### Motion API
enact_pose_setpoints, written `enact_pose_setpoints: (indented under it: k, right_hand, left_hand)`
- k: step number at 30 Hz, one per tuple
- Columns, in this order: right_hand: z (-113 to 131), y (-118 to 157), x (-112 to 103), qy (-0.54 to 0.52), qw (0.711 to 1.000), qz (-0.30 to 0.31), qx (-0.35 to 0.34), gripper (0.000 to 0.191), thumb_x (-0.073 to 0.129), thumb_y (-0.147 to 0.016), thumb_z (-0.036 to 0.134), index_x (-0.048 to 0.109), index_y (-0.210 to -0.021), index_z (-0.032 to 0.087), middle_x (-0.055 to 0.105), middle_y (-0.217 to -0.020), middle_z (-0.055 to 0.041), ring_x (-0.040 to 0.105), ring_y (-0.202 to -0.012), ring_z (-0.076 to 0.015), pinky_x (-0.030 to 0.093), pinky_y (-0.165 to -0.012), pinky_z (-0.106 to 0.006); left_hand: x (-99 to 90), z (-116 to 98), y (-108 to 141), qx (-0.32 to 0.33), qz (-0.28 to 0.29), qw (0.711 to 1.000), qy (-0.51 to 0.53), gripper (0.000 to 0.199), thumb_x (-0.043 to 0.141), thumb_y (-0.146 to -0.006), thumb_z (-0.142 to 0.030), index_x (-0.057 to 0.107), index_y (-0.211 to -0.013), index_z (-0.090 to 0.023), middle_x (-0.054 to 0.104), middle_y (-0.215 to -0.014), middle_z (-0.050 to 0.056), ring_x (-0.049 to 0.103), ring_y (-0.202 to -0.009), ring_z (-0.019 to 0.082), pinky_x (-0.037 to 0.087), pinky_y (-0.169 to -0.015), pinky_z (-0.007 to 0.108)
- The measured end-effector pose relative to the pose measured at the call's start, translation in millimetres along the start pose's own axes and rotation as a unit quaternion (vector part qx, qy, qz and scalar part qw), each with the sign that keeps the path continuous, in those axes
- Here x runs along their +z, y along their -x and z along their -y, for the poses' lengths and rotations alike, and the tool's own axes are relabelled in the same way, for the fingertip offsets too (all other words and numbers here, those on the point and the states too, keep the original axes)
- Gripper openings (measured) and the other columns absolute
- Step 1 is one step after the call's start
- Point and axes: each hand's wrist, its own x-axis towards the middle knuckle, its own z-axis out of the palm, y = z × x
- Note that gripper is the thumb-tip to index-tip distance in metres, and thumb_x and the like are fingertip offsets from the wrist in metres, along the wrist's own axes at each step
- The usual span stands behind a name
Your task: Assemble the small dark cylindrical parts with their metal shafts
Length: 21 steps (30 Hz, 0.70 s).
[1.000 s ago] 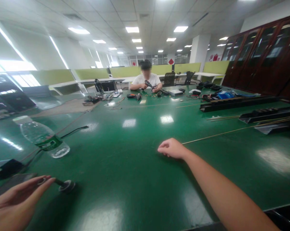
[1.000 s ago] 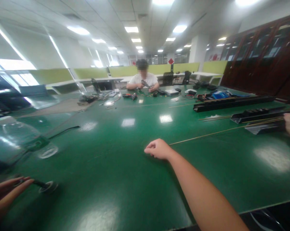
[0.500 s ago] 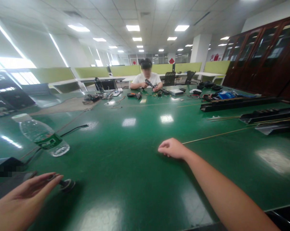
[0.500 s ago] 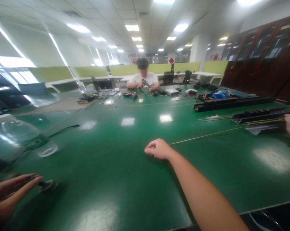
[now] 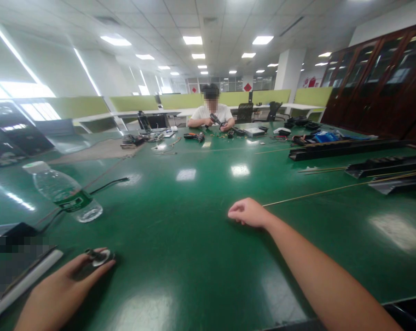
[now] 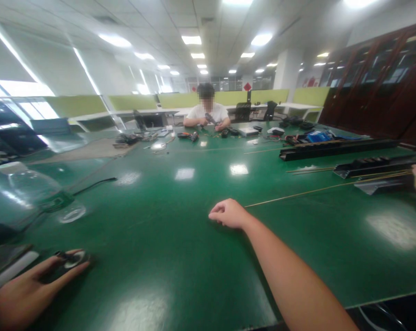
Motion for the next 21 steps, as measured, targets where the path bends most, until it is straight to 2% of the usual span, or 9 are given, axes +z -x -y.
enact_pose_setpoints:
  k: [3,6,9,13,15,17,21]
  right_hand:
    - [-1,0,0,-0.001,1.0,0.0,-0.001,0.023,0.068,-0.081,0.033,0.074,-0.093,0.014,0.07,-0.069,-0.0041,0.056,-0.048,-0.0088,0.043,-0.046,-0.019]
    - [-1,0,0,-0.002,1.0,-0.001,0.0,0.023,0.068,-0.081,0.032,0.073,-0.094,0.013,0.07,-0.069,-0.0039,0.057,-0.049,-0.0089,0.044,-0.047,-0.019]
    - [-1,-1,0,-0.006,1.0,0.003,0.0,0.024,0.068,-0.08,0.032,0.072,-0.095,0.013,0.069,-0.069,-0.0038,0.057,-0.049,-0.0093,0.045,-0.047,-0.019]
    - [-2,0,0,-0.008,1.0,-0.017,-0.012,0.024,0.068,-0.079,0.029,0.072,-0.097,0.013,0.067,-0.067,-0.0018,0.058,-0.05,-0.0099,0.044,-0.049,-0.02]
    - [-2,0,1,-0.01,0.999,-0.041,-0.022,0.026,0.068,-0.078,0.026,0.07,-0.099,0.013,0.065,-0.067,-0.0005,0.059,-0.052,-0.0102,0.044,-0.051,-0.02]
    - [-2,0,3,-0.01,0.997,-0.061,-0.036,0.028,0.068,-0.076,0.022,0.069,-0.102,0.013,0.064,-0.067,0.0005,0.058,-0.054,-0.01,0.044,-0.053,-0.02]
    - [3,1,10,0.024,0.992,-0.073,-0.096,0.036,0.069,-0.074,0.018,0.065,-0.109,0.016,0.067,-0.079,-0.0001,0.057,-0.059,-0.0094,0.045,-0.058,-0.02]
  left_hand:
    - [-11.0,-49,2,0.004,0.023,0.999,0.039,0.055,0.062,-0.068,-0.068,0.068,-0.106,-0.029,0.074,-0.105,-0.001,0.066,-0.102,0.03,0.049,-0.094,0.044]
    - [-9.5,-104,-3,0.085,0.039,0.99,0.109,0.057,0.067,-0.065,-0.064,0.067,-0.106,-0.025,0.073,-0.107,0.003,0.064,-0.106,0.029,0.046,-0.099,0.043]
    - [7.1,-158,-10,0.21,0.097,0.959,0.166,0.053,0.068,-0.069,-0.058,0.066,-0.108,-0.023,0.071,-0.106,0.004,0.066,-0.1,0.026,0.051,-0.094,0.039]
    - [44.0,-218,-12,0.345,0.142,0.912,0.168,0.031,0.067,-0.077,-0.043,0.069,-0.102,-0.024,0.069,-0.102,0.004,0.066,-0.091,0.022,0.053,-0.085,0.036]
    - [62.8,-235,-10,0.38,0.143,0.898,0.169,0.024,0.067,-0.078,-0.035,0.07,-0.099,-0.024,0.069,-0.097,0.004,0.065,-0.087,0.022,0.053,-0.083,0.035]
    - [78.4,-242,-8,0.396,0.141,0.888,0.185,0.023,0.067,-0.079,-0.029,0.069,-0.1,-0.023,0.07,-0.097,0.004,0.065,-0.086,0.021,0.052,-0.082,0.034]
    - [95.9,-235,-7,0.401,0.13,0.877,0.23,0.026,0.068,-0.08,-0.025,0.067,-0.106,-0.022,0.07,-0.101,0.004,0.065,-0.091,0.02,0.051,-0.086,0.033]
